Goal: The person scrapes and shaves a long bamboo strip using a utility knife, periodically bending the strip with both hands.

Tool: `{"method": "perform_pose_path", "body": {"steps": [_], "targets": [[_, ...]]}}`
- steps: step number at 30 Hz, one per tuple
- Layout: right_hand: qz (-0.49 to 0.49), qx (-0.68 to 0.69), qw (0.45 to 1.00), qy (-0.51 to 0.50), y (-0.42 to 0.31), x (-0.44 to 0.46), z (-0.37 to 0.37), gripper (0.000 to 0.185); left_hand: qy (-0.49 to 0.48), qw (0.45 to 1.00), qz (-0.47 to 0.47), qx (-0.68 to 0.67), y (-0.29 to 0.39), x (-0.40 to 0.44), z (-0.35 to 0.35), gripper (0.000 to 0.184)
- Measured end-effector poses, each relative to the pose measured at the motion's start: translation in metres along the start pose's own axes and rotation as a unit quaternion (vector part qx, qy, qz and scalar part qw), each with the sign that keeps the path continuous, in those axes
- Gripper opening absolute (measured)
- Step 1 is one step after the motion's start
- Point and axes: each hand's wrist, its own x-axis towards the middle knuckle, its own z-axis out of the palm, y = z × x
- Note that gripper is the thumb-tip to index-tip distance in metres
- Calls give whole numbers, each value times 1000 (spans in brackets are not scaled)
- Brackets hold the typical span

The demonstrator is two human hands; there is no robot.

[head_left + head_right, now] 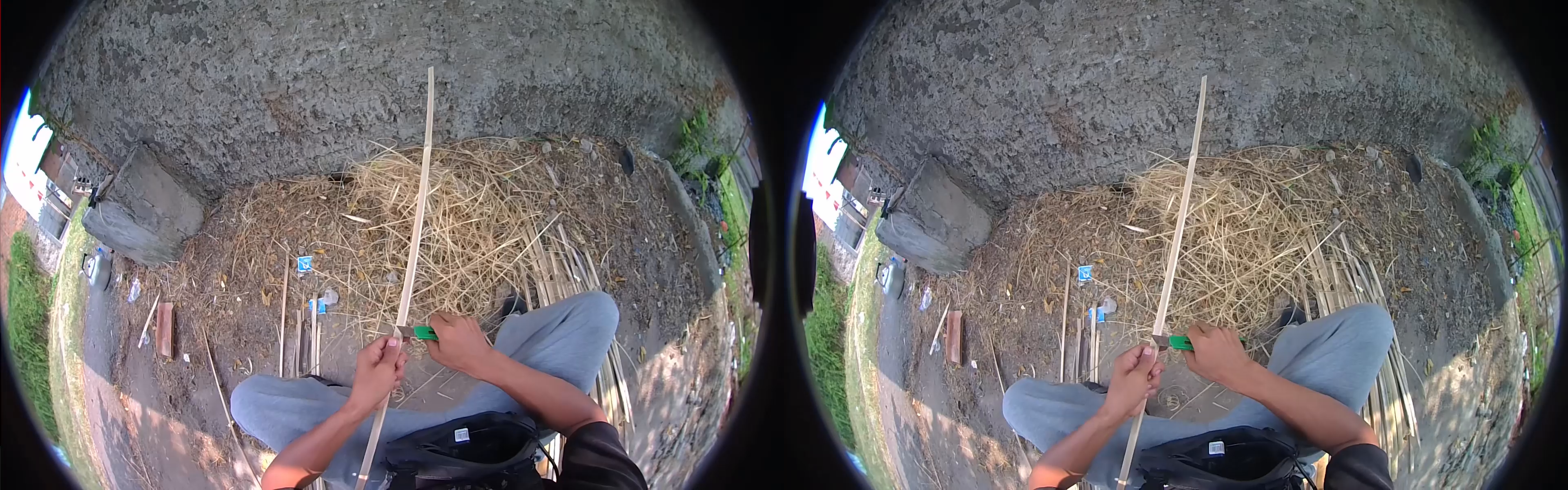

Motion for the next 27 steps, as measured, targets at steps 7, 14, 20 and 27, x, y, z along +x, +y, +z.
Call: {"method": "perform_pose_path", "body": {"steps": [7,14,20,27], "targets": [[43,-46,997,-46,-13,5,-11,25,5,1000,3,-4,1,-4,8,19],[62,-48,996,-43,-13,3,-7,22,32,999,-6,4,1,-2,13,20],[44,-116,992,-27,-8,5,2,18,38,999,-4,13,0,-2,16,20],[-9,-141,988,58,8,16,11,12,6,1000,8,18,4,3,14,22]]}}
